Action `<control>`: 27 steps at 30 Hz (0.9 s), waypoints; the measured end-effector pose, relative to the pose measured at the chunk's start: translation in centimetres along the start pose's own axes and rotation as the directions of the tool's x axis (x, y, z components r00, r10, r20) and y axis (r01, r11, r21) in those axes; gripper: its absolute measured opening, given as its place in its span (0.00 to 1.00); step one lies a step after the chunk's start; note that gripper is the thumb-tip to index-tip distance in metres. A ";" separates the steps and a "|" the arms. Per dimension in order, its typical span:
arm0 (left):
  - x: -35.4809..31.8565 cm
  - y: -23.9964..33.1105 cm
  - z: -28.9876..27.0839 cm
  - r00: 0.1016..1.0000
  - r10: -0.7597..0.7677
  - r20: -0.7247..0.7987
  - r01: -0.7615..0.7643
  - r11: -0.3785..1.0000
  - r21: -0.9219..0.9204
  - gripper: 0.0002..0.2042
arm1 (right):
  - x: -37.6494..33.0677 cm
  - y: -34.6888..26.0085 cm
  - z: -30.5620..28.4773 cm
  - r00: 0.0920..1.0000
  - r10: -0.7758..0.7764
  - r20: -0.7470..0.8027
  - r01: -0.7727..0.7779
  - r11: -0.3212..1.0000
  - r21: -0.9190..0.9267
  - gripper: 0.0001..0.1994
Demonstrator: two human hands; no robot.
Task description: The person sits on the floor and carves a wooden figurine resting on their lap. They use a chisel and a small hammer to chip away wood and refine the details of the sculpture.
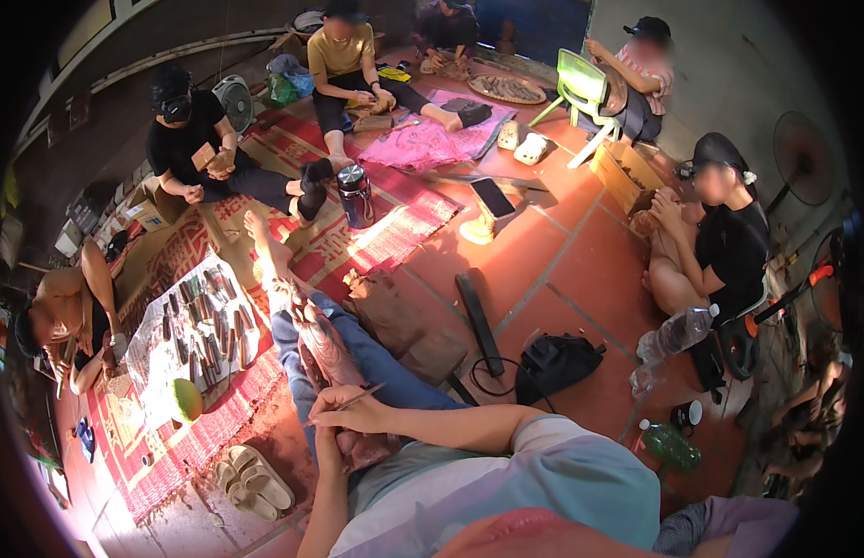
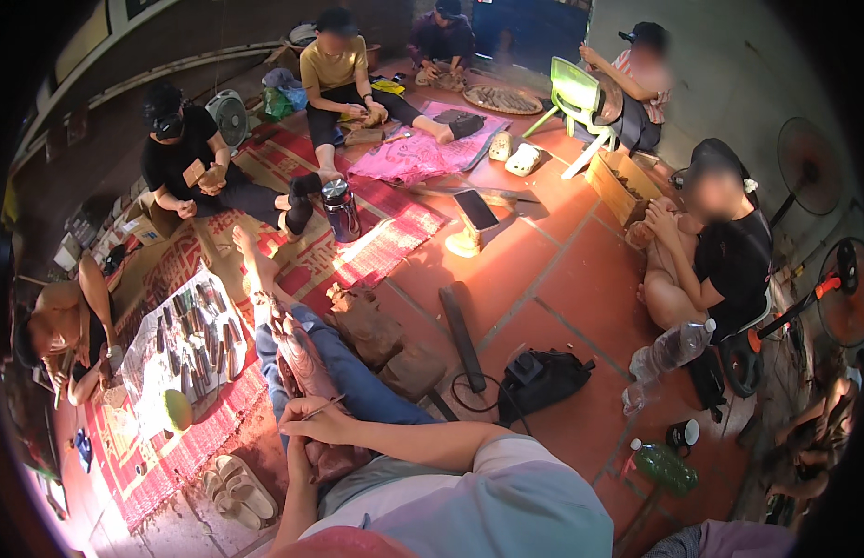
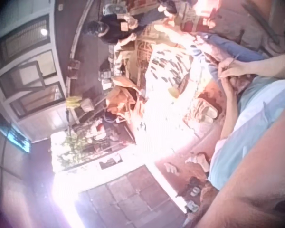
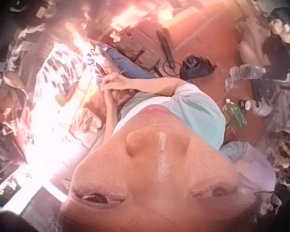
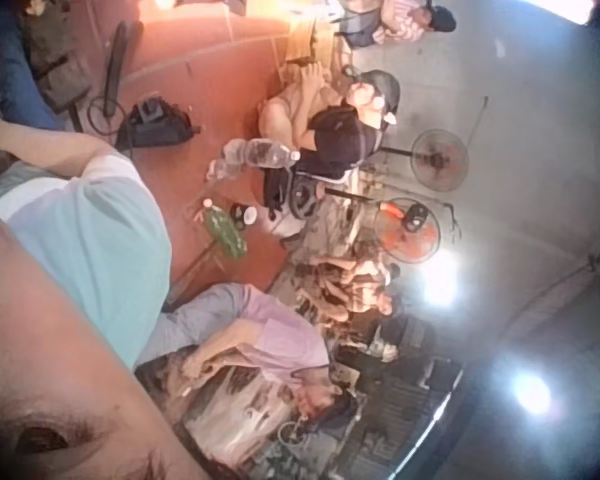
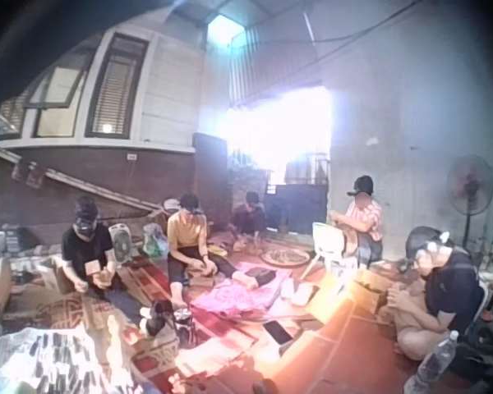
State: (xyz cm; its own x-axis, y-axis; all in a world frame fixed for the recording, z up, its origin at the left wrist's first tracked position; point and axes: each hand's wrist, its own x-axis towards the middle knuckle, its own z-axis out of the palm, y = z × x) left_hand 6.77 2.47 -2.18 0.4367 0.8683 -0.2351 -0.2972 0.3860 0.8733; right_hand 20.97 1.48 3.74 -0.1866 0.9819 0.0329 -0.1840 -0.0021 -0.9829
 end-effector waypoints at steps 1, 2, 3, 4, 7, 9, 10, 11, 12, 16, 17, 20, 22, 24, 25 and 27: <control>-0.1 0.0 0.1 1.000 -0.019 0.011 0.019 1.000 -0.002 0.21 | 0.0 0.2 -0.1 1.000 -0.008 -0.002 0.008 1.000 0.000 0.08; -0.3 0.1 0.2 0.999 -0.037 0.020 0.037 0.999 -0.005 0.21 | -0.1 0.5 -0.2 1.000 -0.016 -0.002 0.016 1.000 0.000 0.08; -0.5 0.4 0.2 0.998 -0.055 0.022 0.055 0.998 -0.006 0.21 | -0.1 0.5 0.0 1.000 -0.023 0.004 0.023 1.000 0.005 0.08; -0.4 0.4 0.2 0.999 -0.041 0.029 0.041 0.999 -0.008 0.21 | 0.0 0.4 0.1 0.999 -0.037 0.002 0.037 0.999 0.003 0.08; -0.2 0.4 0.2 0.997 -0.030 0.066 0.032 0.999 -0.024 0.21 | -0.2 -0.2 -0.1 1.000 -0.026 -0.007 0.026 1.000 -0.003 0.08; -0.4 1.0 0.4 0.993 -0.042 0.112 0.047 0.998 -0.039 0.21 | -0.2 -0.1 -0.2 1.000 -0.020 -0.003 0.020 1.000 0.004 0.08; -0.5 1.3 0.7 0.997 -0.054 0.059 0.056 0.998 -0.028 0.21 | -0.1 -0.2 -0.3 1.000 -0.022 0.000 0.022 1.000 0.005 0.08; -0.7 1.6 1.1 0.998 -0.065 0.006 0.065 0.998 -0.017 0.21 | -0.2 -0.3 -0.1 1.000 -0.020 0.002 0.020 1.000 0.010 0.08; -0.8 1.7 1.5 0.996 -0.077 -0.045 0.077 0.997 -0.009 0.21 | -0.4 -0.4 0.0 1.000 -0.016 0.002 0.016 1.000 0.015 0.08; -0.7 1.5 1.8 1.000 -0.018 0.009 0.018 1.000 0.002 0.21 | 0.0 0.3 0.2 0.991 -0.118 -0.061 0.120 0.992 0.026 0.08; -0.6 1.0 1.2 0.999 -0.024 0.022 0.024 0.999 -0.027 0.21 | -0.2 0.6 0.3 0.991 -0.113 -0.067 0.115 0.993 0.030 0.08; -0.3 0.6 0.5 0.998 -0.020 0.052 0.022 0.998 -0.050 0.21 | 0.1 0.4 0.0 0.992 -0.113 -0.056 0.113 0.994 -0.006 0.08; -0.5 0.3 -0.3 0.999 -0.005 0.048 0.005 1.000 -0.005 0.21 | 0.1 0.5 0.4 0.994 -0.095 -0.046 0.093 0.995 -0.040 0.08; 0.1 -0.2 -0.5 0.998 0.041 0.041 -0.044 0.997 0.065 0.21 | 0.1 0.5 0.3 0.993 -0.113 -0.045 0.111 0.993 -0.042 0.08; 0.0 -0.1 -0.3 0.999 0.025 0.026 -0.026 0.997 0.066 0.21 | 0.1 0.5 0.2 0.991 -0.122 -0.047 0.120 0.992 -0.044 0.07; -0.4 0.3 0.1 1.000 -0.013 -0.011 0.014 0.998 0.068 0.22 | 0.0 0.6 0.3 0.989 -0.135 -0.060 0.134 0.991 -0.018 0.07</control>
State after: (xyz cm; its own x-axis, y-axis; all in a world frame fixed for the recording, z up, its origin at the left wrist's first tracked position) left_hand 6.65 2.21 -1.79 0.4314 0.8665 -0.2513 -0.2329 0.3761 0.8969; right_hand 20.58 1.46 3.20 -0.1013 0.9828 0.1543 -0.1902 0.1331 -0.9727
